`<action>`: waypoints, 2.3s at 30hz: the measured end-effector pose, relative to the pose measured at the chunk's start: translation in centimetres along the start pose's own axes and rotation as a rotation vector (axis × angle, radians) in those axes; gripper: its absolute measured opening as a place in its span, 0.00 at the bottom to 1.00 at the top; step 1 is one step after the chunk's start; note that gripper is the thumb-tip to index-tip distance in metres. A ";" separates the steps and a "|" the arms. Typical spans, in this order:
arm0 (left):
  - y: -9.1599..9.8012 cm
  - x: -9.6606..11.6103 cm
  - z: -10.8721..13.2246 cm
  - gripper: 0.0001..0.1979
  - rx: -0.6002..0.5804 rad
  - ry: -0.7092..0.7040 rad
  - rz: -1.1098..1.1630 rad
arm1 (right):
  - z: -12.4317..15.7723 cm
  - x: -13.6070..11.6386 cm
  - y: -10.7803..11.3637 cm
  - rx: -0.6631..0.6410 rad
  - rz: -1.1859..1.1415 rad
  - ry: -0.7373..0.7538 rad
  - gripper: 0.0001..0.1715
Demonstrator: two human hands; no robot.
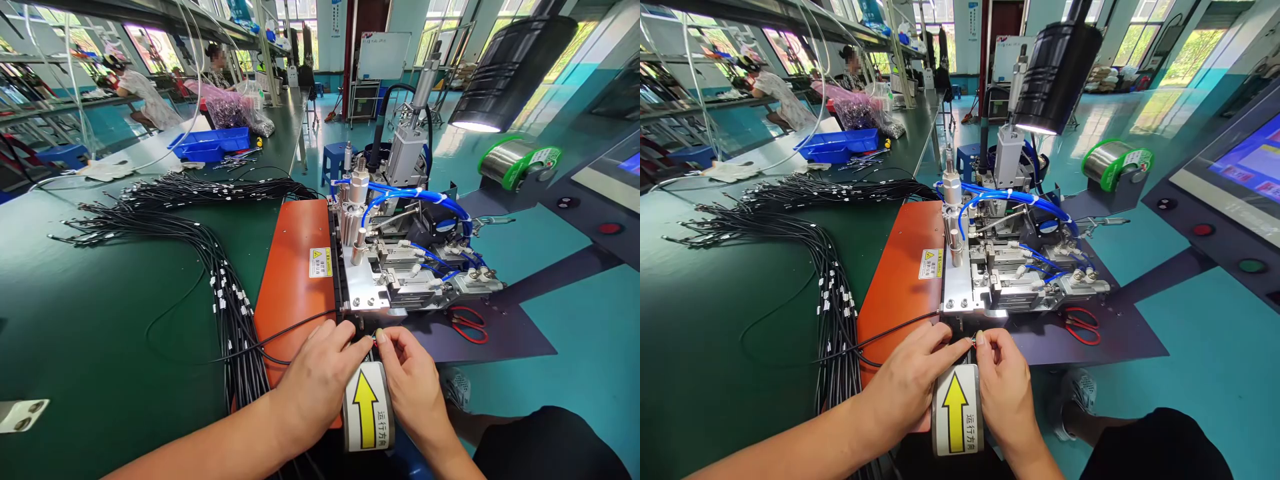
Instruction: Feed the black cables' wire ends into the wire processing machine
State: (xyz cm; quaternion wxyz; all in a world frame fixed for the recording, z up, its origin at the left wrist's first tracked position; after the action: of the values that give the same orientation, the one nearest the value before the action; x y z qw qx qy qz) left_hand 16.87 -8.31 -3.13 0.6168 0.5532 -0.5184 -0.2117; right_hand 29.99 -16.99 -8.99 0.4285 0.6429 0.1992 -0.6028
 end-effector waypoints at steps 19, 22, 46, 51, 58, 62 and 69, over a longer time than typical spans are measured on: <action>0.0 0.0 -0.1 0.16 -0.014 0.024 0.003 | -1.1 -1.4 1.1 -0.062 0.052 0.183 0.19; -0.1 -0.1 -0.1 0.15 -0.023 0.029 0.010 | -1.1 -1.3 0.9 -0.063 0.035 0.185 0.18; 0.4 -0.1 0.0 0.11 -0.017 0.070 -0.078 | -0.8 -0.6 0.4 -0.035 0.131 0.078 0.22; -0.2 -0.6 0.3 0.09 0.011 0.104 -0.034 | -0.7 -0.7 0.8 -0.077 0.091 0.004 0.25; -0.2 -0.5 0.2 0.08 -0.001 0.104 -0.013 | 0.9 -1.1 1.2 -0.173 -0.097 -0.135 0.26; -0.2 -0.5 0.2 0.08 0.003 0.105 -0.021 | 0.8 -1.5 1.1 -0.135 -0.033 -0.113 0.25; -0.1 -0.5 0.3 0.09 -0.042 0.136 -0.003 | 0.2 -2.0 1.4 -0.121 0.175 0.044 0.22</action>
State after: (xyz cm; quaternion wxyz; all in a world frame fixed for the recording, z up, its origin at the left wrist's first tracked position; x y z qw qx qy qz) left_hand 16.44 -8.02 -3.47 0.6618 0.5540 -0.4698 -0.1855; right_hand 30.58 -17.36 -6.66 0.5133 0.6437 0.1876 -0.5357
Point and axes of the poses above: each hand's wrist, its own z-axis away from the middle knuckle, its own y-axis out of the back of the hand, x = y × z, the point moved 3 cm from there along -z, towards the middle knuckle, and after that the axes turned 6 degrees about y, right-handed, at the moved point
